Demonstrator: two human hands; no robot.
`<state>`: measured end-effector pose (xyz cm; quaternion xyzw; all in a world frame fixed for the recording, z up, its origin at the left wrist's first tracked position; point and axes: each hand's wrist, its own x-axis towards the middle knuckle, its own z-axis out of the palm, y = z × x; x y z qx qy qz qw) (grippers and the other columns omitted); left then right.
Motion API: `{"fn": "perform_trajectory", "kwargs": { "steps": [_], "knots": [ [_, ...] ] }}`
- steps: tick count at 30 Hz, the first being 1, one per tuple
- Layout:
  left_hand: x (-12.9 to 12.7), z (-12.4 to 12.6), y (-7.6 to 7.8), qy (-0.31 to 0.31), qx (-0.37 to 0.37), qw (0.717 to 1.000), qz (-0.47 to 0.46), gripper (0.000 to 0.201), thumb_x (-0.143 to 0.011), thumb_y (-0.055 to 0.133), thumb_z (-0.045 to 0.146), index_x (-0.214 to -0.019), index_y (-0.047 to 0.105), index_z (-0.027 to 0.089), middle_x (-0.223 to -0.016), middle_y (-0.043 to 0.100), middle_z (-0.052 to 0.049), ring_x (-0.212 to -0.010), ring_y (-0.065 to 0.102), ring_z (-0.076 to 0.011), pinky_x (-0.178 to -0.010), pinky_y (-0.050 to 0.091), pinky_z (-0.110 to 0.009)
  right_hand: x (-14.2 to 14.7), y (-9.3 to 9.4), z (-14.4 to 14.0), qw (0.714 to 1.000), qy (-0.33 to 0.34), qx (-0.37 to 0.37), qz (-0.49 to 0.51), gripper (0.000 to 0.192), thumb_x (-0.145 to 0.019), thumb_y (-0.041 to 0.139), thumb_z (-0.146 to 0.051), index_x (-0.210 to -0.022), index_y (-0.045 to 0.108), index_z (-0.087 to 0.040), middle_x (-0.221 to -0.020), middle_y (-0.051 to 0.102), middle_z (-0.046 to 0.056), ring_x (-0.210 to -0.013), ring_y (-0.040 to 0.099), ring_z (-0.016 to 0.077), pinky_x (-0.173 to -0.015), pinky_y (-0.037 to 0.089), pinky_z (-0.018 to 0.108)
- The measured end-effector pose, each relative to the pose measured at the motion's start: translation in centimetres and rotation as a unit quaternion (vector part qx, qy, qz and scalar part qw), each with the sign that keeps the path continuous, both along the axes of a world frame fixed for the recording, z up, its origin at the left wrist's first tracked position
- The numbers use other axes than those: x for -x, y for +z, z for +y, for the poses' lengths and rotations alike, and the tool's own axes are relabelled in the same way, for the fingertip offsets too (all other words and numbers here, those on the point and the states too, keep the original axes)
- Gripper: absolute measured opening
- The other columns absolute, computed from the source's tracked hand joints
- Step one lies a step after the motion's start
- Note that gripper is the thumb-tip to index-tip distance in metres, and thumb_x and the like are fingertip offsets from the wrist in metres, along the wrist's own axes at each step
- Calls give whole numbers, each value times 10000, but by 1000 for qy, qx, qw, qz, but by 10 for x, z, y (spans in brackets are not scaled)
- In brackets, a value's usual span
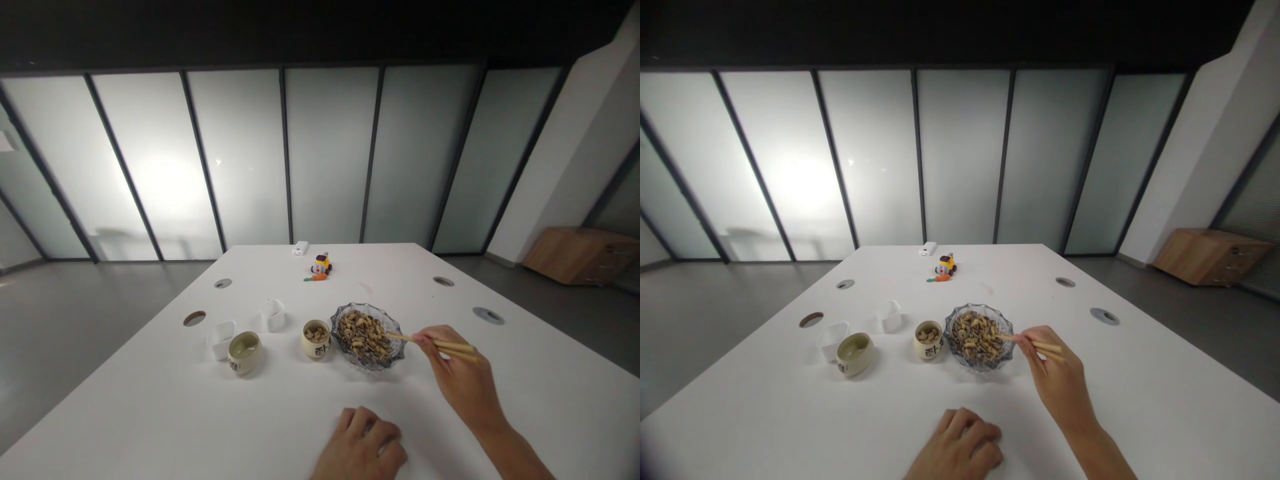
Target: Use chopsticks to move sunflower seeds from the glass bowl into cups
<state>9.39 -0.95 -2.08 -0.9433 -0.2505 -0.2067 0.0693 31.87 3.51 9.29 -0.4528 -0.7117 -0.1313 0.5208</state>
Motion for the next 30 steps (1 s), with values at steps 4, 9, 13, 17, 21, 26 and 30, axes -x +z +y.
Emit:
{"fn": "perform_trajectory", "kwargs": {
  "steps": [4,9,13,17,21,26,30],
  "knots": [
    [0,-2,7,2,8,1000,9,199,-1068,697,400,-1113,631,218,-1258,714,12,-1034,597,-222,-849,458,-335,-1,-5,2,1000,7,19,9,320,-1073,565,-456,-869,675,-236,-802,718,21,-691,719,179,-662,561,283],
    [-1,-2,5,3,15,1000,20,228,-1045,725,410,-1133,629,222,-1276,707,18,-1041,595,-226,-847,466,-342,-2,-4,2,999,15,35,-3,306,-1080,555,-438,-877,671,-241,-810,707,18,-703,712,175,-671,559,278],
    [0,-1,4,-1,24,1000,13,209,-1060,702,402,-1138,635,220,-1276,705,5,-1054,587,-225,-867,471,-340,-1,-2,0,999,18,26,-8,293,-1083,556,-415,-879,674,-241,-815,704,16,-713,711,168,-687,556,270],
    [1,-1,6,0,35,999,9,195,-1071,683,393,-1152,640,221,-1283,705,5,-1063,583,-228,-881,480,-348,0,-1,-1,1000,7,15,1,310,-1073,571,-444,-872,683,-238,-811,707,20,-706,711,172,-693,561,276],
    [1,-2,7,1,39,999,21,194,-1081,666,395,-1159,644,219,-1287,701,-10,-1066,586,-228,-885,483,-347,0,-1,0,1000,-6,24,2,359,-1075,548,-486,-849,680,-240,-796,717,20,-691,718,176,-671,560,283],
    [1,-2,8,-1,28,999,19,211,-1073,682,411,-1159,638,223,-1280,706,5,-1053,591,-224,-867,476,-341,0,-1,0,1000,-4,23,2,385,-1078,533,-501,-825,663,-242,-770,712,19,-656,712,176,-633,552,282],
    [1,-2,9,0,25,1000,18,204,-1076,676,410,-1138,639,219,-1267,711,-4,-1048,596,-226,-863,475,-341,0,-3,0,999,12,45,-3,380,-1084,525,-481,-822,663,-243,-790,710,26,-686,717,179,-655,562,282]
  ]
}}
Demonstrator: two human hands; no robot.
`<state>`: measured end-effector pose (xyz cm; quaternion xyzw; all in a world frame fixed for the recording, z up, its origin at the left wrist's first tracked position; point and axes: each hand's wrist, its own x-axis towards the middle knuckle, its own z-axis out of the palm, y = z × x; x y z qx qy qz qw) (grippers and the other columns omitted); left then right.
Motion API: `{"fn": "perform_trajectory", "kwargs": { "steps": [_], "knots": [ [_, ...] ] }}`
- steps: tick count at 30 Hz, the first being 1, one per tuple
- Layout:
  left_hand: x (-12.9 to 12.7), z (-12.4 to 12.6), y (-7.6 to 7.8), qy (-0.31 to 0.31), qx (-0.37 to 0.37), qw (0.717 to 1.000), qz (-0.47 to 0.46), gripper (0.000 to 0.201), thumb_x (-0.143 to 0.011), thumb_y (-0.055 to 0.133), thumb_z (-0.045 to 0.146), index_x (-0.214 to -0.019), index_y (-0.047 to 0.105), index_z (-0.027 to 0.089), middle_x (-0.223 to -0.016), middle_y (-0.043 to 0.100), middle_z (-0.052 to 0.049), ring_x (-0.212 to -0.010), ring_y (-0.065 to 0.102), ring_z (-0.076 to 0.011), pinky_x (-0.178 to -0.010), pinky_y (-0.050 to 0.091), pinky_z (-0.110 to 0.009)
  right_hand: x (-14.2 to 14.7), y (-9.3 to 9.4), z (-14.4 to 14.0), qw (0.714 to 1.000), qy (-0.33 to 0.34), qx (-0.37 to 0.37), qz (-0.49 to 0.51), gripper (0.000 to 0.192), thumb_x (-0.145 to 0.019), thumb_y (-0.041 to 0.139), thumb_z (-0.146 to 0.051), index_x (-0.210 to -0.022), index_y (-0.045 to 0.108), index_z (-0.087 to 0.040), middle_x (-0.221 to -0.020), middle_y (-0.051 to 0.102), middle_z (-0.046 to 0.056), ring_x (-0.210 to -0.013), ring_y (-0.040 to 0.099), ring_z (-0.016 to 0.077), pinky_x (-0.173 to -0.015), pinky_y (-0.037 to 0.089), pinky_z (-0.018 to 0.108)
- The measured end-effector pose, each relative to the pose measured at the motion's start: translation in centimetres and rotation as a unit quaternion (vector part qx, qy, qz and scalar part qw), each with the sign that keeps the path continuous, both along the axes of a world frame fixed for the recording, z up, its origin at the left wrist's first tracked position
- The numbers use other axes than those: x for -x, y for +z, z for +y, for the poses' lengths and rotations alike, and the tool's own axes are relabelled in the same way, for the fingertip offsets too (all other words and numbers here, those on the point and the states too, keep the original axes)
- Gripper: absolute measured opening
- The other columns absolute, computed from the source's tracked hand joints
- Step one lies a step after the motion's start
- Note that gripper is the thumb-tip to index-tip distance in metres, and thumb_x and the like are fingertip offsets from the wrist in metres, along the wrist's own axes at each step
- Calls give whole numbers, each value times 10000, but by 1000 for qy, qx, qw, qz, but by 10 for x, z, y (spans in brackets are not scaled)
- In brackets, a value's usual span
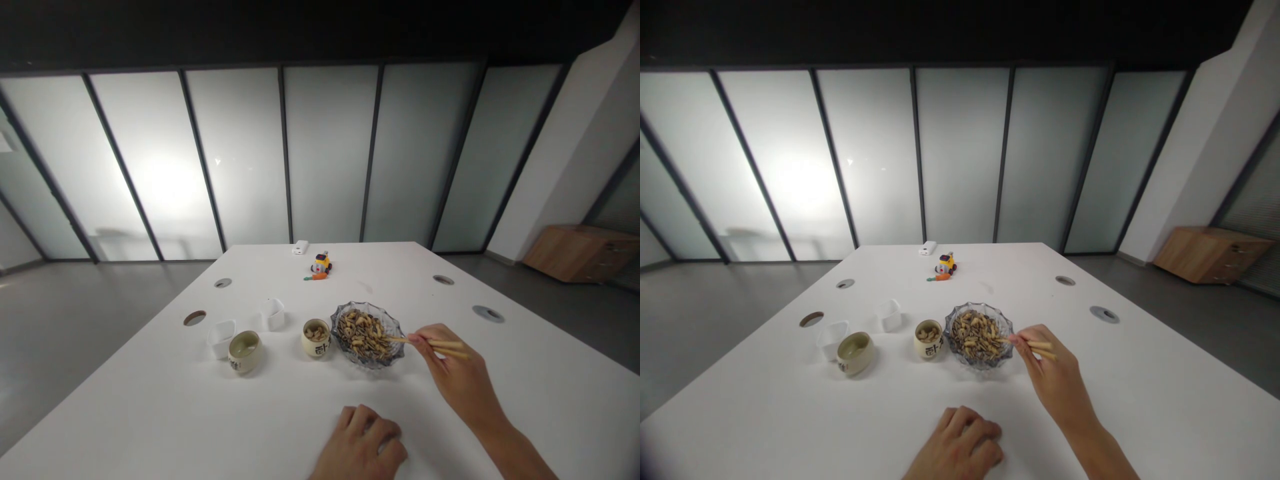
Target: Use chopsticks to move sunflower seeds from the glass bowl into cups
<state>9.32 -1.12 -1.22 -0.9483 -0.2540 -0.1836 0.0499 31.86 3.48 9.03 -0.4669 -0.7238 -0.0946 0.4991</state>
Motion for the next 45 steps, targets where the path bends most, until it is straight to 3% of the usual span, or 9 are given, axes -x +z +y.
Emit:
{"fn": "perform_trajectory", "kwargs": {
  "steps": [10,45],
  "knots": [
    [-1,0,-4,5,-23,1000,-4,207,-1062,693,405,-1120,618,221,-1250,708,-1,-1024,603,-217,-853,480,-336,2,5,-1,999,50,-3,-14,359,-1083,550,-446,-842,716,-239,-808,730,37,-705,735,179,-680,597,280],
    [0,0,-3,3,-11,1000,-9,209,-1063,705,395,-1136,614,222,-1287,703,22,-1059,596,-222,-866,464,-345,1,-1,1,999,36,-39,-12,197,-1067,602,-329,-921,701,-242,-862,727,21,-755,741,167,-708,583,261]
  ]
}}
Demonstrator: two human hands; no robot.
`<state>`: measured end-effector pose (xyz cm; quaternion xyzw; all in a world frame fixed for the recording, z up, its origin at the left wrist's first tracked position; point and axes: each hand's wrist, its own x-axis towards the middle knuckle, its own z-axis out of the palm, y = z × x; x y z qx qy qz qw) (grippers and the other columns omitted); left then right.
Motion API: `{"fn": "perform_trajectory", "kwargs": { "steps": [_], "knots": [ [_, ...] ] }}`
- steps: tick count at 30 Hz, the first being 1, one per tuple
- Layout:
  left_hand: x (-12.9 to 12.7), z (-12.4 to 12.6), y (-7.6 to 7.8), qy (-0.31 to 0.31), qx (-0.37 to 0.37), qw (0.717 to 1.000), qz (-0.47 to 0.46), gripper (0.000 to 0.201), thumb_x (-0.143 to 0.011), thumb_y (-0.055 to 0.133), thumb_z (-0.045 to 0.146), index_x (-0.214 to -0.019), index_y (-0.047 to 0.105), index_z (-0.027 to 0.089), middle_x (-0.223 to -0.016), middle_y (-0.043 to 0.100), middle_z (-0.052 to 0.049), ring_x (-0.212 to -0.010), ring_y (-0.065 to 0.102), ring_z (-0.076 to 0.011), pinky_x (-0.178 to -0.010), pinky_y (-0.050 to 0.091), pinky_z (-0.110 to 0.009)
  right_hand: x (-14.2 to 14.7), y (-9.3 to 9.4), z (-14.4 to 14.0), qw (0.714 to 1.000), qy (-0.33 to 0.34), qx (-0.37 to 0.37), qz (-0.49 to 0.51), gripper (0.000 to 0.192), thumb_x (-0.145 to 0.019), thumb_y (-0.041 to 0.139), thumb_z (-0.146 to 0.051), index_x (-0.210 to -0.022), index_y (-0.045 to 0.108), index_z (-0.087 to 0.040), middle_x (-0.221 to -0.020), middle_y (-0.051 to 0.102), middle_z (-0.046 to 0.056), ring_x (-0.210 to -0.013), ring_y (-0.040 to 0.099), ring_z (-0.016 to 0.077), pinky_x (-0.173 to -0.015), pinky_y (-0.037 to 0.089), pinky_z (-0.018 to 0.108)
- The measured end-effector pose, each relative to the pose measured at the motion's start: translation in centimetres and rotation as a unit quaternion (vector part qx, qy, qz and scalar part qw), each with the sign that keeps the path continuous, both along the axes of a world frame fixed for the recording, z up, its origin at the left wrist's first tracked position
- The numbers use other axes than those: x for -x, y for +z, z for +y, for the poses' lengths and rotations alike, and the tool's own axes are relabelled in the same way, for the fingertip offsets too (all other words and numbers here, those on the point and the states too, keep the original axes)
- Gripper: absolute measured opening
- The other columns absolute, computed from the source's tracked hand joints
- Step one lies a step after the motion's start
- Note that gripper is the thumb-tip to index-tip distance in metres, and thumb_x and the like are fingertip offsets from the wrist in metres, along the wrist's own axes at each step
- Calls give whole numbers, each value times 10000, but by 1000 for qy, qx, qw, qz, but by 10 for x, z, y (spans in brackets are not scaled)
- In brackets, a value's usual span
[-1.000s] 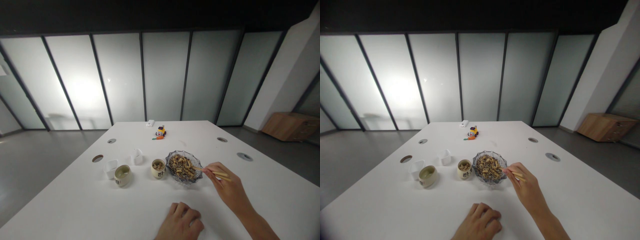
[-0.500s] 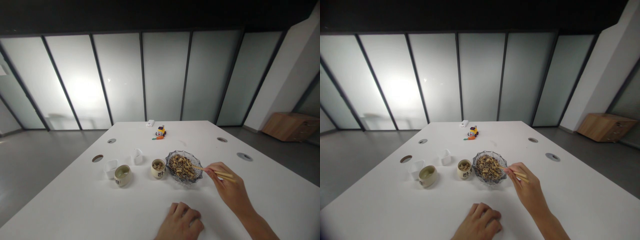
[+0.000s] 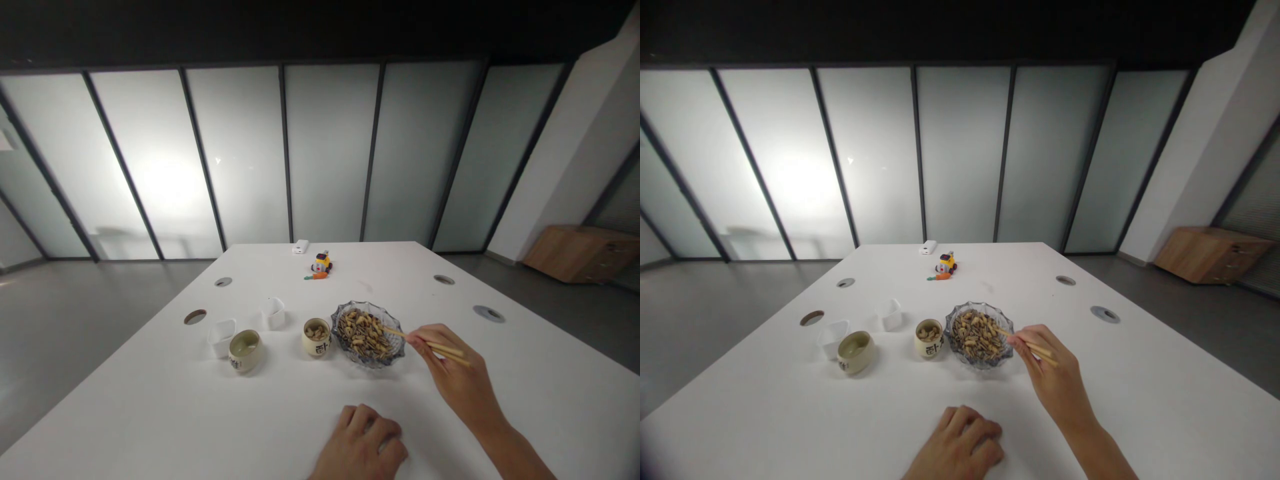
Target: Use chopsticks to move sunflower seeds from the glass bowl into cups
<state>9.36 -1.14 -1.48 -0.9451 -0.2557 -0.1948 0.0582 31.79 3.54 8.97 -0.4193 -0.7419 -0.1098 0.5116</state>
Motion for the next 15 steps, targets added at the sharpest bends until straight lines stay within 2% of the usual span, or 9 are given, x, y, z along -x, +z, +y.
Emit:
{"fn": "perform_trajectory", "kwargs": {
  "steps": [15],
  "knots": [
    [1,0,-5,-2,-6,1000,-10,195,-1050,716,384,-1108,629,220,-1265,707,24,-1040,594,-225,-855,474,-351,-1,-1,0,999,-35,7,38,236,-1054,617,-355,-874,713,-238,-831,735,11,-735,736,170,-705,568,272]
  ]
}}
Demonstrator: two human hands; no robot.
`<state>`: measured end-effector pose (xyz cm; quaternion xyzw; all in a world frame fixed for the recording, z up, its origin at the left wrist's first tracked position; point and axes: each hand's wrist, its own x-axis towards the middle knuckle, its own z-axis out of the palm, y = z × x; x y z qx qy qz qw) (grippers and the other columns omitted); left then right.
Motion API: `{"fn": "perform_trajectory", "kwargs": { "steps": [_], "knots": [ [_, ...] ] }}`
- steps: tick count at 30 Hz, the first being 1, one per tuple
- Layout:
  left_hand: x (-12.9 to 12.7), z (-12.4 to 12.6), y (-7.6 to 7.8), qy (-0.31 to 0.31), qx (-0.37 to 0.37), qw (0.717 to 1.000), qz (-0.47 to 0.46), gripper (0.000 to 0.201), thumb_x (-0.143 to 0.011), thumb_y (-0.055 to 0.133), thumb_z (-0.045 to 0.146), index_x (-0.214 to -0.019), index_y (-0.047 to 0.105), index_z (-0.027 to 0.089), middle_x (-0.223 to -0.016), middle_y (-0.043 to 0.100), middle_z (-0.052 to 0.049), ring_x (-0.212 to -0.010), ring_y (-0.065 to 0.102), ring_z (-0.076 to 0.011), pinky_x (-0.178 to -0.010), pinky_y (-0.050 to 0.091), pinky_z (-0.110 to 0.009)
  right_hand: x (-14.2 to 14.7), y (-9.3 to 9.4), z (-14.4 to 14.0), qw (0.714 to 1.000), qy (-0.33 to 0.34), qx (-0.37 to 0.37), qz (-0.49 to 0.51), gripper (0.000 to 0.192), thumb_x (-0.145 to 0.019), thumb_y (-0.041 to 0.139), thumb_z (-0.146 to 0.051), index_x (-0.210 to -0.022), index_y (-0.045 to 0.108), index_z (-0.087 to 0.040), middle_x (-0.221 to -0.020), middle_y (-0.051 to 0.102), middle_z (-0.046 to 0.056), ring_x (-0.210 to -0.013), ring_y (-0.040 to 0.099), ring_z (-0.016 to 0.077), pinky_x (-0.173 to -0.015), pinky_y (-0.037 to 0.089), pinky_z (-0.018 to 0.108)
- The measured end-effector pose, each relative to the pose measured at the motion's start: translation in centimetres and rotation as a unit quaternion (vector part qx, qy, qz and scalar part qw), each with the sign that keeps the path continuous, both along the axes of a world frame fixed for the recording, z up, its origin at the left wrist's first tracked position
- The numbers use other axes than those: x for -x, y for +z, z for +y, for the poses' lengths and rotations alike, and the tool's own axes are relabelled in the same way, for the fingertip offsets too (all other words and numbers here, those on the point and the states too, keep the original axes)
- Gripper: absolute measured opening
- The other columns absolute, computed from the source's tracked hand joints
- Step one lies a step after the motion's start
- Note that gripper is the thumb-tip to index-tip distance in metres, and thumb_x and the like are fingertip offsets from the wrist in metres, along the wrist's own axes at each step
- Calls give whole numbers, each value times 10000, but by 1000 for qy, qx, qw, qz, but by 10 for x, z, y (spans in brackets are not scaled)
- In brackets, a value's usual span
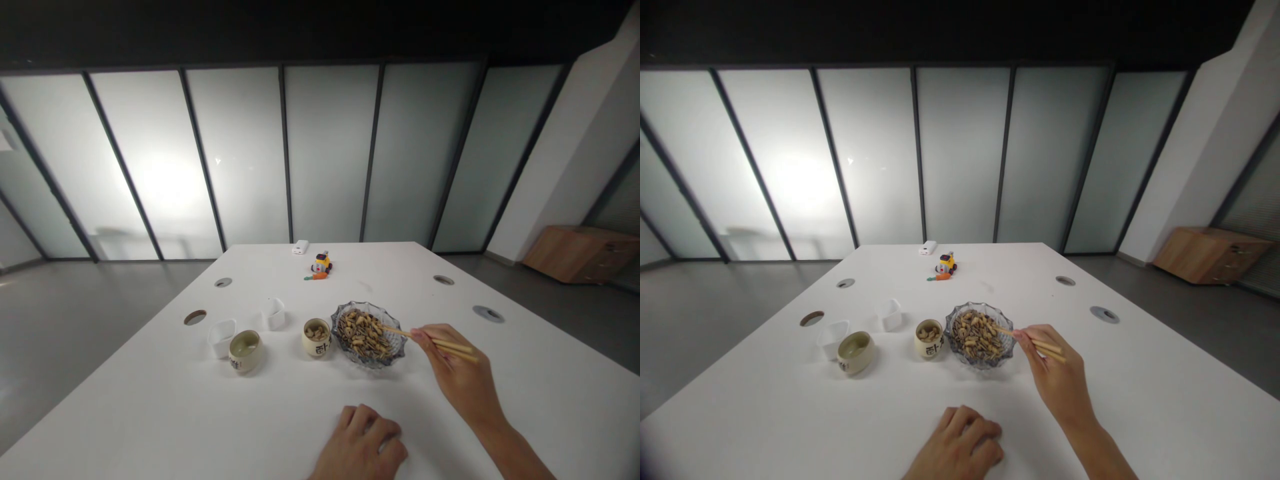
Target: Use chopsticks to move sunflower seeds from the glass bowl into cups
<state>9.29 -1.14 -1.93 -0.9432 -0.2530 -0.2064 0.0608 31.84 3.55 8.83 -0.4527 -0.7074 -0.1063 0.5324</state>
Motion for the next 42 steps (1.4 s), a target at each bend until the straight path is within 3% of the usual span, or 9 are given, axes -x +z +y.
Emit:
{"fn": "perform_trajectory", "kwargs": {
  "steps": [11,16,24,27,30,34,37,39,42],
  "knots": [
    [0,1,1,-3,-1,1000,-9,204,-1055,703,411,-1123,634,231,-1254,716,29,-1035,600,-226,-847,476,-353,1,-2,-1,996,-14,11,89,285,-1043,619,-422,-885,772,-241,-853,772,42,-793,751,204,-742,597,313],
    [1,1,1,-4,-20,1000,-8,242,-1044,714,442,-1085,628,220,-1223,722,11,-994,606,-224,-802,473,-339,25,-6,-9,981,76,31,177,246,-1061,593,-357,-937,775,-247,-931,777,57,-871,762,208,-761,650,322],
    [-6,5,-14,19,-84,996,-29,237,-1018,756,393,-989,616,204,-1078,742,9,-879,603,-215,-731,453,-329,81,-11,-11,971,179,22,155,201,-1039,644,-361,-946,797,-271,-928,800,50,-866,784,203,-783,668,312],
    [-4,4,-12,20,-66,998,-10,235,-1035,736,405,-1009,614,205,-1135,732,6,-918,602,-219,-746,450,-330,73,-5,-9,974,147,49,165,269,-1028,646,-451,-926,799,-254,-894,805,60,-825,793,211,-739,670,301],
    [-1,3,-8,9,-42,999,-14,248,-1049,719,442,-1038,614,218,-1182,726,19,-955,605,-218,-772,450,-339,46,4,-7,966,67,81,235,393,-997,636,-578,-870,749,-223,-812,799,75,-731,804,234,-658,674,307],
    [0,5,-10,4,-52,998,-18,266,-1055,710,476,-1067,615,227,-1183,725,28,-933,615,-201,-749,438,-335,9,8,2,954,-12,128,272,473,-931,662,-675,-936,732,-208,-755,798,73,-615,800,254,-555,661,308],
    [-3,7,-14,6,-67,998,-17,288,-1066,691,499,-1062,610,223,-1195,725,16,-922,619,-198,-737,429,-334,-3,2,9,949,36,209,232,493,-901,681,-699,-909,748,-211,-734,799,71,-597,796,263,-515,650,305],
    [-5,7,-15,5,-76,996,-45,285,-1078,672,500,-1046,611,224,-1175,732,21,-903,617,-196,-728,426,-334,-1,-2,11,948,93,240,189,469,-920,673,-676,-891,765,-217,-781,810,76,-646,803,260,-581,671,319],
    [-6,8,-16,-5,-88,991,-104,286,-1103,623,505,-1043,620,225,-1149,737,25,-895,611,-196,-741,432,-329,7,-4,9,962,129,211,114,398,-976,651,-594,-867,789,-237,-854,809,69,-765,799,240,-707,671,314]
  ]
}}
